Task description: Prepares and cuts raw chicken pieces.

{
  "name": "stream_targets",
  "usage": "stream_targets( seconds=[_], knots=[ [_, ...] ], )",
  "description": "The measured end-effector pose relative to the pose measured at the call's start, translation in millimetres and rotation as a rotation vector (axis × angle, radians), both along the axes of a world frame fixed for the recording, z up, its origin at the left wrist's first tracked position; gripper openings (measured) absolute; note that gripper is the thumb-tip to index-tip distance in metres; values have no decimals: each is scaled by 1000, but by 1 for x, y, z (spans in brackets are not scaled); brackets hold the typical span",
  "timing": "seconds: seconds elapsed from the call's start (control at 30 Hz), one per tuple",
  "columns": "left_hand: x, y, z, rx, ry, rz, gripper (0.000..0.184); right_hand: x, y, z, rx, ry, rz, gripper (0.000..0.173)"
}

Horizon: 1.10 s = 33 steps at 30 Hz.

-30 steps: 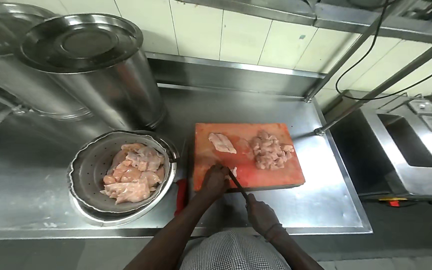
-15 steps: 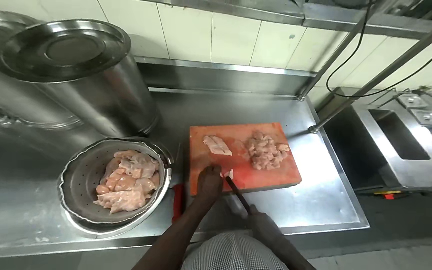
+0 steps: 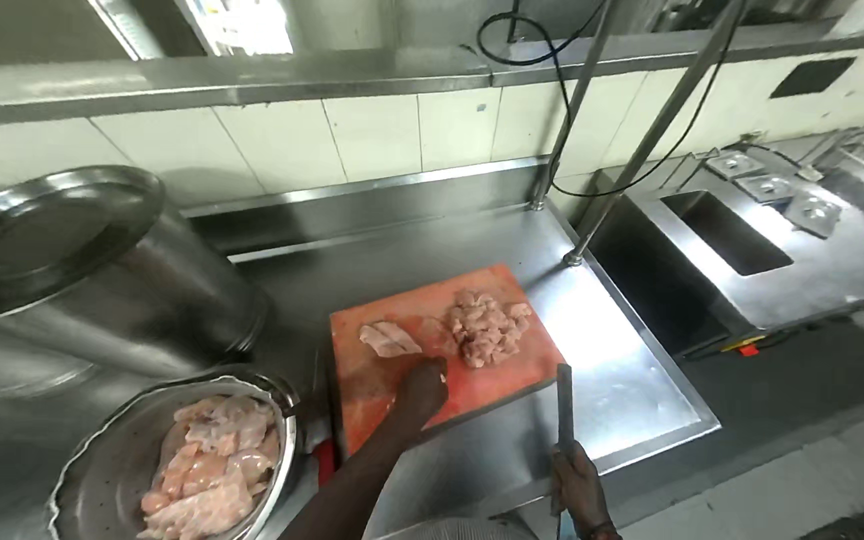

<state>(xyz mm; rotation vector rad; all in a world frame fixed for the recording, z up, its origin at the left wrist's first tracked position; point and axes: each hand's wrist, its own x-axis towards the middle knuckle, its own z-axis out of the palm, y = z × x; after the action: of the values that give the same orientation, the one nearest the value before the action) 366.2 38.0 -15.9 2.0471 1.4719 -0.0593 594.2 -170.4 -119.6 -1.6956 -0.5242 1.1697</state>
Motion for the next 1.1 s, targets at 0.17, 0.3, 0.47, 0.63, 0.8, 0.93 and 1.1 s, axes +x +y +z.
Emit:
stream_targets(
  seconds=[0.17,0.3,0.47,0.63,0.8,0.93,1.1],
  knots=[
    [21,47,36,-123,-620,35,43,2,-2,-1,24,53,10,19],
    [-2,84,37,62,-325,10,42,2,-1,1,-5,35,19,23],
    [-71,94,4,137,207,203,64,5,-2,0,9,46,37,20],
    [-90,82,-7,93,228,280,44,6,-2,-1,20,50,43,16],
    [-81,53,16,20,6,215,33,7,-2,-1,10,56,40,14],
    [-65,22,38,32,-296,213,24,6,0,1,8,60,44,14],
    [-72,-32,11,39,-28,117,33,-1,3,15,-66,-81,138,16]
  ],
)
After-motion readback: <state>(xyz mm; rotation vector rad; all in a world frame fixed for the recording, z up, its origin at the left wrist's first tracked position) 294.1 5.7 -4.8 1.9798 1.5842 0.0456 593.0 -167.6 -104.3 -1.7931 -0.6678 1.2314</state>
